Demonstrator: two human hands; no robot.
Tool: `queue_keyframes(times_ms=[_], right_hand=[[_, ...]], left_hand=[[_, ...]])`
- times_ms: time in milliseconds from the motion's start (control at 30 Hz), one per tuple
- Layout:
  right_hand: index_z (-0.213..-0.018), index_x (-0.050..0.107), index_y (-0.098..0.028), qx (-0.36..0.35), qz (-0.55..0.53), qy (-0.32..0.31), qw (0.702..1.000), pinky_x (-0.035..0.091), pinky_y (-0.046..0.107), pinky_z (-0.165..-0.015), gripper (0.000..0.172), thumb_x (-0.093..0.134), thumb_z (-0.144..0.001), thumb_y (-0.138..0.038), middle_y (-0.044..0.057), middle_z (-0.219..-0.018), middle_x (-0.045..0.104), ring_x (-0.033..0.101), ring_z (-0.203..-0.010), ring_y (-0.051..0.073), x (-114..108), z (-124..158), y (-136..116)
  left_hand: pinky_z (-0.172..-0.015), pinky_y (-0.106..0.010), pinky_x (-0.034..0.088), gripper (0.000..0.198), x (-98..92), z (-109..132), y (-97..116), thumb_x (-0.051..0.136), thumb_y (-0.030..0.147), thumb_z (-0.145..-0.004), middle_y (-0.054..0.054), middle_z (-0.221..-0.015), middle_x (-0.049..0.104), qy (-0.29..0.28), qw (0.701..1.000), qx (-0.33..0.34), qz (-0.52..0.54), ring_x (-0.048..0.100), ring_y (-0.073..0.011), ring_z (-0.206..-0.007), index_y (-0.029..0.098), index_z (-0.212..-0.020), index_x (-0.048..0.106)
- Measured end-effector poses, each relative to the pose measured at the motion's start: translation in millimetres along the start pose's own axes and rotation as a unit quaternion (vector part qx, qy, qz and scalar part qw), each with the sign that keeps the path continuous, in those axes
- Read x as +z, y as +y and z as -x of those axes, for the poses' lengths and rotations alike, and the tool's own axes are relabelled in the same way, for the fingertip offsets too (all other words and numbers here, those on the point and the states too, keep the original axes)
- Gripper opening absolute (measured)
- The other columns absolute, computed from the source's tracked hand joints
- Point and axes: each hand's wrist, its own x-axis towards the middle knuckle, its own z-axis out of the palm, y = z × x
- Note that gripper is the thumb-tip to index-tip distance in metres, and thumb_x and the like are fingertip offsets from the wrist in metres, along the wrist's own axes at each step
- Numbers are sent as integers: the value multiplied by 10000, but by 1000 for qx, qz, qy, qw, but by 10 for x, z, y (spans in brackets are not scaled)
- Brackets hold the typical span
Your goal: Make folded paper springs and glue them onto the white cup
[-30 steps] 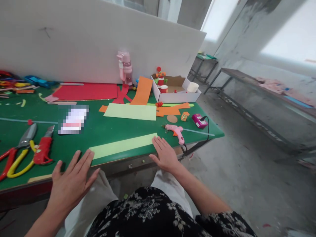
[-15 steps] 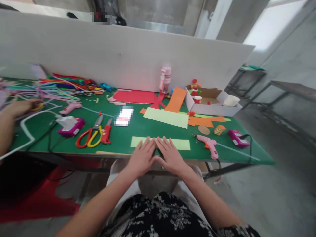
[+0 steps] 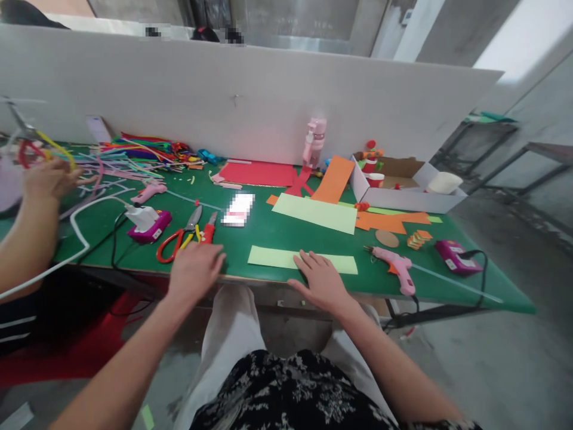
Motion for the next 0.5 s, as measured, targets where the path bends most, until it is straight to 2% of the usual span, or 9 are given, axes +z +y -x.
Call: queue_keyframes(times_ms=[100, 167, 233, 333, 400, 500], right_hand=[[-1502, 473, -185, 10, -21, 23, 999, 376, 490, -1132, 622, 303, -1029, -552, 127, -1504, 525, 493, -1364, 303, -58, -184, -7], [-1515, 453, -193, 9, -31, 21, 999, 319, 512, -1177, 590, 292, -1041, -508, 103, -1542, 481, 430, -1422, 303, -63, -312, -31], [-1524, 436, -208, -2, -39, 9, 999, 259, 548, -1206, 590, 294, -1040, -514, 83, -1571, 440, 344, -1479, 314, -42, -417, -75], [-1541, 406, -215, -8, -47, -4, 999, 186, 595, -1223, 658, 344, -1008, -596, 79, -1589, 409, 265, -1513, 335, 12, -507, -147], [-1551, 386, -193, 11, -48, -7, 999, 164, 612, -1224, 758, 399, -962, -671, 98, -1592, 398, 258, -1512, 357, 50, -529, -174], [-1568, 350, -208, 23, -44, 0, 999, 177, 630, -1214, 857, 450, -903, -738, 107, -1600, 382, 272, -1502, 379, 91, -528, -181]], left_hand=[[-797, -481, 463, 528, -21, -260, -206, 383, 544, -941, -219, -952, 730, 37, 987, -126, -93, 634, -388, -972, 129, -1061, 688], [-783, -482, 466, 516, 32, -374, -240, 431, 548, -909, -236, -964, 713, 25, 981, -159, -109, 625, -405, -991, 114, -1063, 664], [-779, -487, 466, 451, 82, -418, -243, 441, 458, -904, -247, -987, 697, 3, 980, -175, -99, 624, -409, -1001, 101, -1090, 643], [-781, -487, 459, 401, 67, -348, -302, 418, 338, -908, -246, -1048, 659, -3, 976, -215, -46, 634, -382, -984, 108, -1167, 621], [-797, -479, 453, 413, 1, -226, -390, 395, 316, -924, -219, -1080, 633, 25, 974, -223, -13, 631, -354, -977, 136, -1234, 600], [-848, -449, 457, 448, -97, -11, -496, 351, 338, -963, -157, -1120, 610, 80, 984, -160, 14, 602, -335, -1037, 175, -1330, 549]])
